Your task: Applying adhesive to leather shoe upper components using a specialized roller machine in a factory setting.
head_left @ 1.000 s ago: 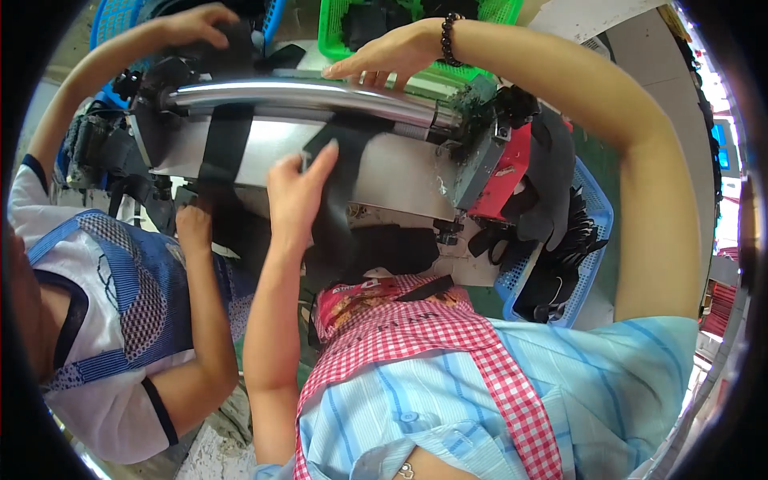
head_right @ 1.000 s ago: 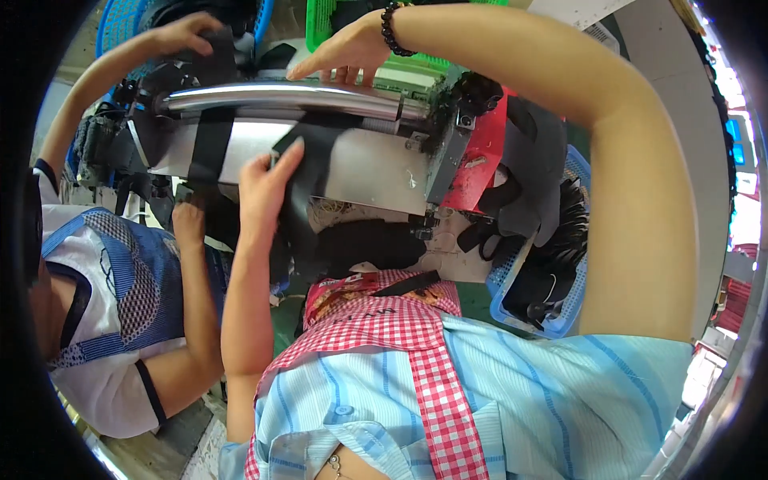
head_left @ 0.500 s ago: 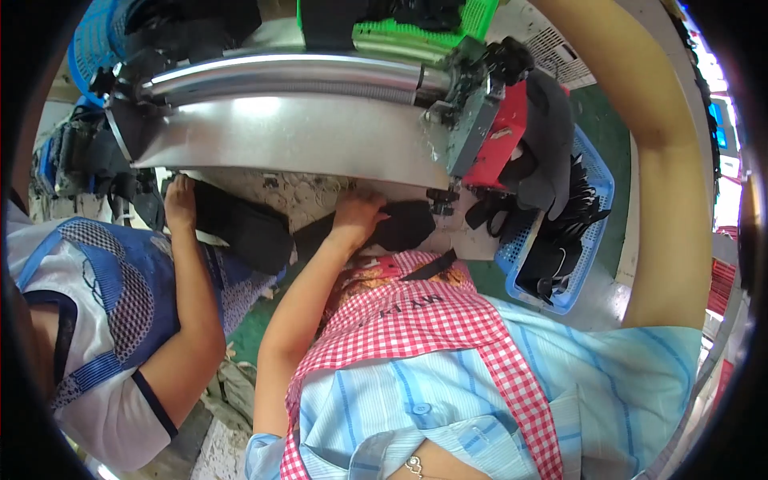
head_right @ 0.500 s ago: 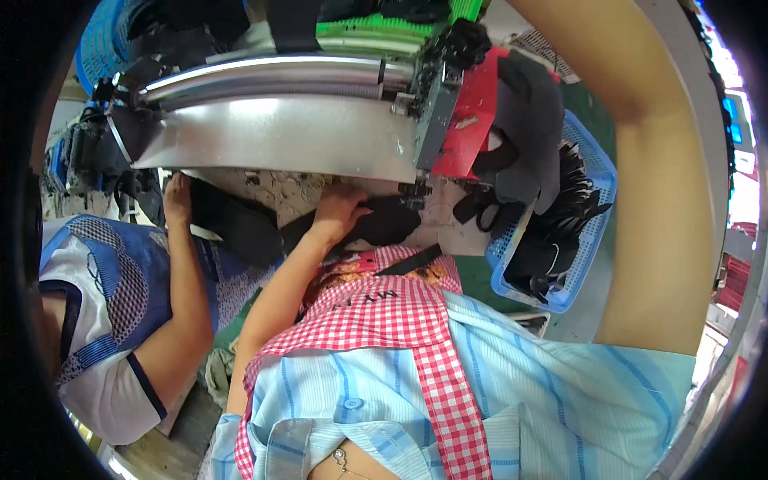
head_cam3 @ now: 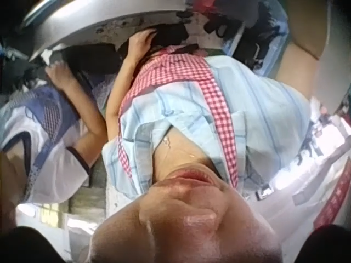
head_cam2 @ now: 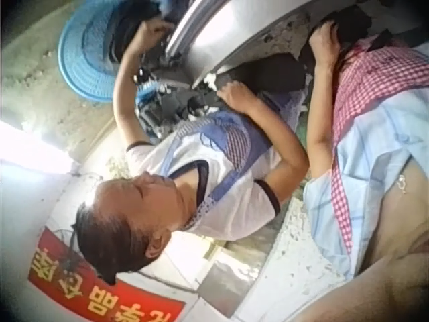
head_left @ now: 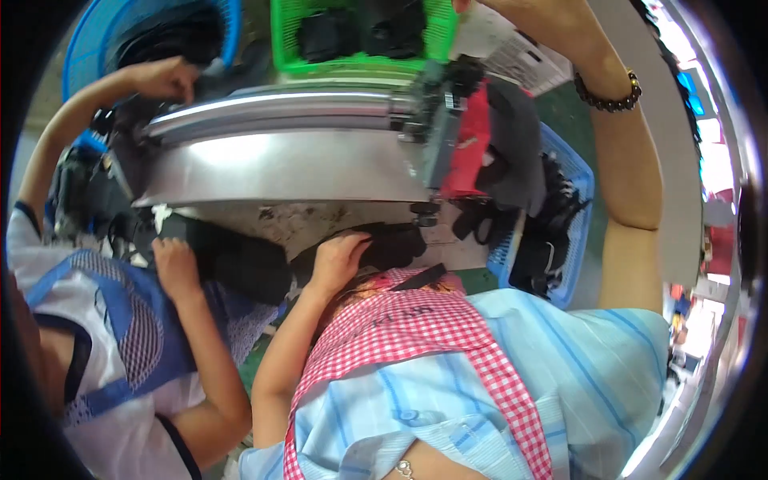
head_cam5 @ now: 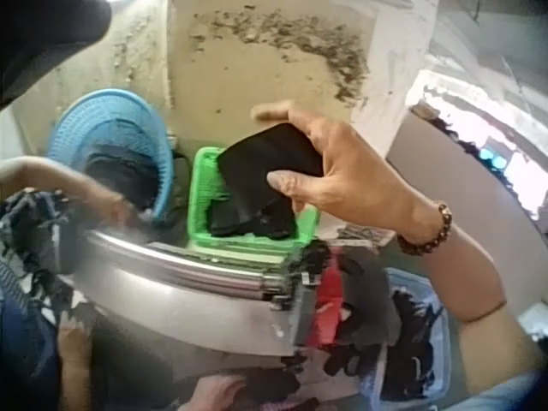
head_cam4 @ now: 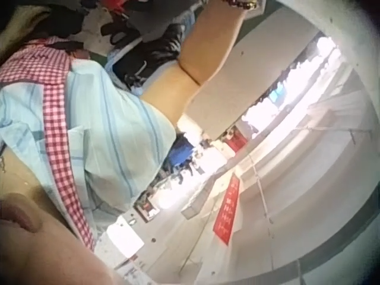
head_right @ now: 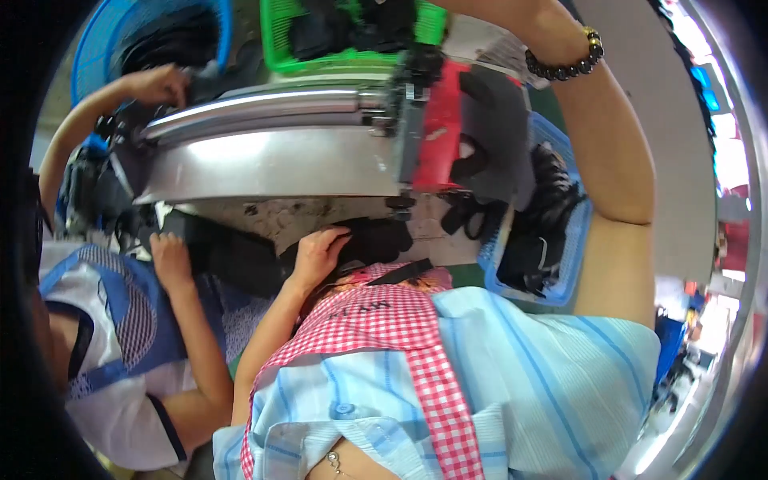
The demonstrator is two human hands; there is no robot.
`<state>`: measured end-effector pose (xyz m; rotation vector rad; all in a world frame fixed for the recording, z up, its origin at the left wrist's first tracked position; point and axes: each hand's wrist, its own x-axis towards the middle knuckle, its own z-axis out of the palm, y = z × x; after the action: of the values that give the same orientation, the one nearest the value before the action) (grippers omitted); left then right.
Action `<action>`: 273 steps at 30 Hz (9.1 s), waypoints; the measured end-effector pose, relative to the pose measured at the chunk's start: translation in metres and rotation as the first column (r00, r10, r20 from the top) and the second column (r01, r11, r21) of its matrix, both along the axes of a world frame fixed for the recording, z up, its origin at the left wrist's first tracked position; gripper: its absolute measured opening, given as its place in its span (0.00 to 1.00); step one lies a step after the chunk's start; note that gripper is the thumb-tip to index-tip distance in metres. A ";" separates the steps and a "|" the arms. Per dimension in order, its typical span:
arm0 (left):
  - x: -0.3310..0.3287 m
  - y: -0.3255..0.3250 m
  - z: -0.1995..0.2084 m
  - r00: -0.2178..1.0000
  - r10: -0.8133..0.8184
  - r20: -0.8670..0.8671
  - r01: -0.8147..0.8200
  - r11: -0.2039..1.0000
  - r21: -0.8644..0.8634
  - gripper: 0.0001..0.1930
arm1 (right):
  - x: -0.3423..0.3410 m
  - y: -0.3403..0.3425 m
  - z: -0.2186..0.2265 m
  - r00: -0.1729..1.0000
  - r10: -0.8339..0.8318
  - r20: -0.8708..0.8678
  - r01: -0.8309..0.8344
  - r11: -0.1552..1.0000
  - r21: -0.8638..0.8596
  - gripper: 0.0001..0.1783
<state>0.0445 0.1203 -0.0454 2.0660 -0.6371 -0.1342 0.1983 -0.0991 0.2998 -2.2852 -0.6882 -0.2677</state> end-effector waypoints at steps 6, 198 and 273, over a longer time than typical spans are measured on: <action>0.009 -0.014 -0.022 0.970 -0.199 -0.139 0.225 0.951 0.211 0.11 | -0.023 -0.110 0.009 0.866 -0.233 -0.442 0.306 0.947 0.101 0.12; -0.013 0.033 0.158 0.475 -0.012 -0.880 -0.386 0.896 -0.221 0.18 | 0.154 -0.044 -0.106 0.980 0.159 0.121 -0.156 0.987 -0.035 0.34; 0.020 0.037 0.193 0.755 0.084 -0.650 -0.386 0.859 -0.337 0.14 | 0.015 0.043 -0.064 0.748 0.424 -0.511 -0.619 0.723 -0.307 0.21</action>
<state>0.0642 0.1569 0.1477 1.4891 0.0288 -0.4488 0.2137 -0.0559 0.2354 -2.3222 -1.2465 0.7173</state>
